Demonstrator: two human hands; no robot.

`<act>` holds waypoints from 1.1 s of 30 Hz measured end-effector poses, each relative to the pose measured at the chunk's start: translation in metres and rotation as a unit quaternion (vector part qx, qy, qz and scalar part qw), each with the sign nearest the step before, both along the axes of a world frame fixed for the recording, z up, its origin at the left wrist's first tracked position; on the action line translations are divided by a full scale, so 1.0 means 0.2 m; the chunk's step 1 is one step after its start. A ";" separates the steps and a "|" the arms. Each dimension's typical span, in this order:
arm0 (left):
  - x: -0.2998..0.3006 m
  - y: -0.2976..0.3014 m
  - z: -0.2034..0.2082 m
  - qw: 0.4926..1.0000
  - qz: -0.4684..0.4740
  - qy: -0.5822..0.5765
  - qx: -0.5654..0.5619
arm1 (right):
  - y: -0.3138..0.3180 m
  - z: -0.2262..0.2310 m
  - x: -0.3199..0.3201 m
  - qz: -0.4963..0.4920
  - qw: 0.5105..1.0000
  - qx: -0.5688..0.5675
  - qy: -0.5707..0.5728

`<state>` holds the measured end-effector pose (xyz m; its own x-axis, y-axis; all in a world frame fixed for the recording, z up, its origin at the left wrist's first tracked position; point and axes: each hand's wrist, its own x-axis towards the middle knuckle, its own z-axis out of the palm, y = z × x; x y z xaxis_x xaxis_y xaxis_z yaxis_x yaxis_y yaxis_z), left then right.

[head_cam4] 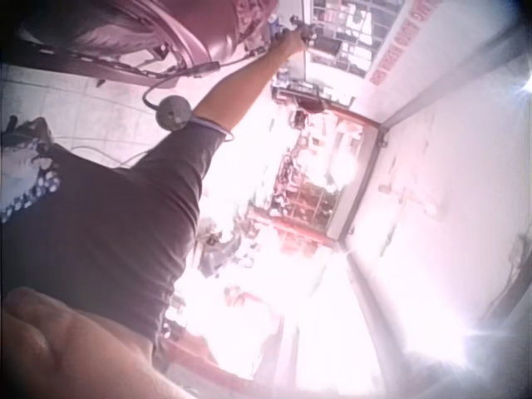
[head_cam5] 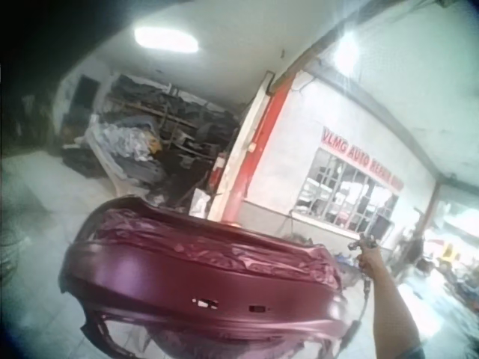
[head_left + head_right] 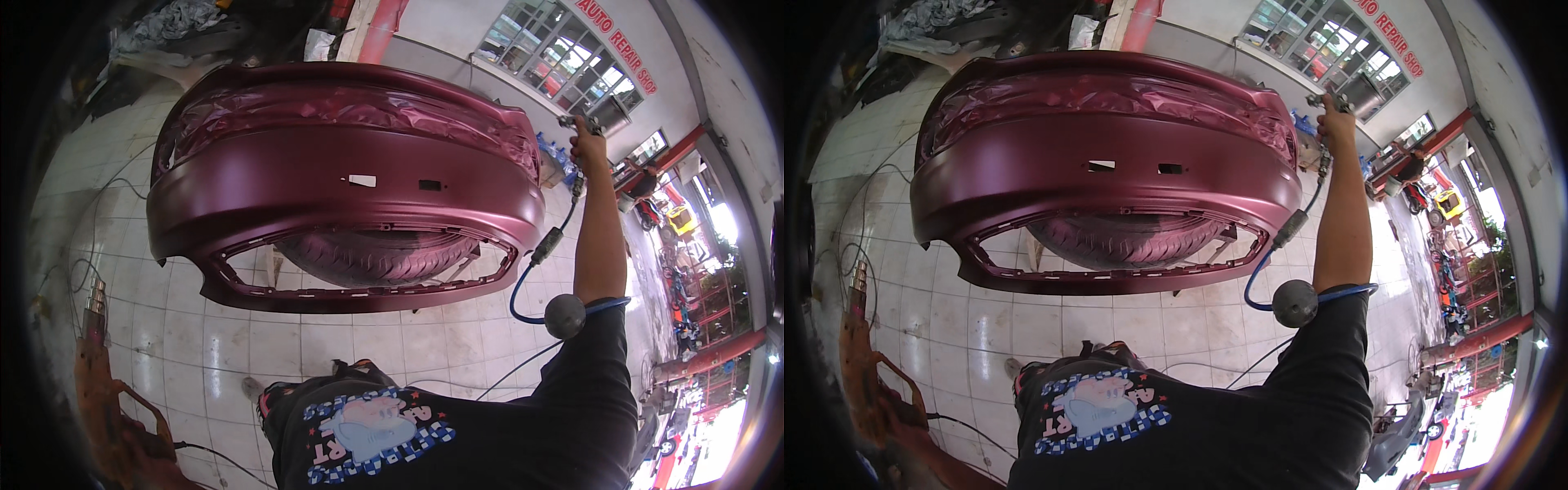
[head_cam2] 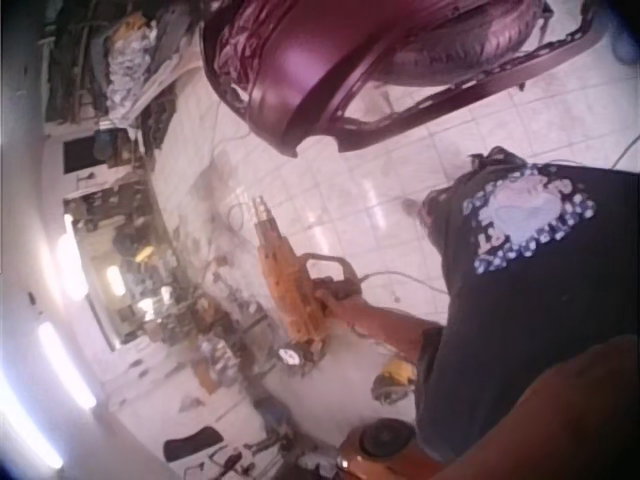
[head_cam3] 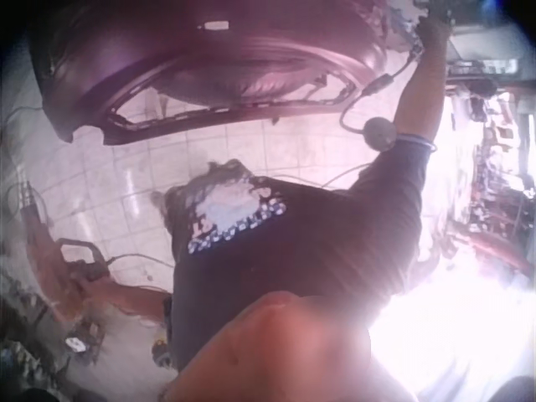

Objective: The person uses a spray gun to apply maroon paint to a car bumper mounted on a stand. They repeatedly move around the bumper, spraying different sections and using a heat gun to assist drying between passes.

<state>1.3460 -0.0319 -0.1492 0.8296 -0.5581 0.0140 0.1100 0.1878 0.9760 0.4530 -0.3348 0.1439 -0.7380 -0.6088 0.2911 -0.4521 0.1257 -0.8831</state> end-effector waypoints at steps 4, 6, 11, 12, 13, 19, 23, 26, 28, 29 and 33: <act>0.10 0.12 -0.01 0.996 -0.052 -0.073 0.020 | -0.02 -0.13 -0.40 -0.053 0.998 -0.027 -0.028; 0.08 0.13 0.02 0.995 -0.035 -0.088 0.034 | 0.02 -0.20 -0.55 -0.111 0.992 -0.044 -0.042; 0.01 0.13 0.06 0.966 -0.002 -0.182 0.182 | 0.05 -0.11 -0.84 -0.118 0.987 -0.033 0.104; 0.05 0.09 0.01 0.959 0.005 -0.203 0.200 | 0.07 -0.07 -0.83 -0.106 0.985 -0.012 0.133; 0.08 0.07 0.01 0.946 0.017 -0.235 0.222 | 0.07 -0.09 -0.74 -0.073 0.992 -0.007 0.104; 0.32 -0.21 0.09 0.986 -0.019 -0.149 0.070 | 0.04 0.04 0.28 0.027 0.998 0.051 0.028; 0.69 -0.33 -0.10 0.987 -0.048 -0.150 0.026 | -0.04 0.13 1.16 0.067 0.992 0.047 0.101; 0.98 -0.42 -0.24 0.987 -0.086 -0.132 0.010 | -0.21 0.18 1.55 0.063 0.983 0.071 0.158; 1.16 -0.42 -0.20 0.994 -0.088 -0.064 -0.008 | -0.25 0.11 2.13 0.099 0.983 0.040 0.146; 1.24 -0.46 -0.22 0.994 -0.104 -0.024 -0.025 | -0.26 0.15 2.32 0.090 0.987 0.052 0.121; 1.66 -0.48 -0.33 0.991 -0.130 0.024 -0.005 | -0.48 0.12 2.98 0.089 0.984 0.094 0.122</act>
<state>1.6772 -0.1286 -0.2155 0.6574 -0.7534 -0.0158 0.2018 0.1558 0.9670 1.0499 -0.4313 0.1675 -0.5373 -0.7817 0.3167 -0.6779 0.1768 -0.7136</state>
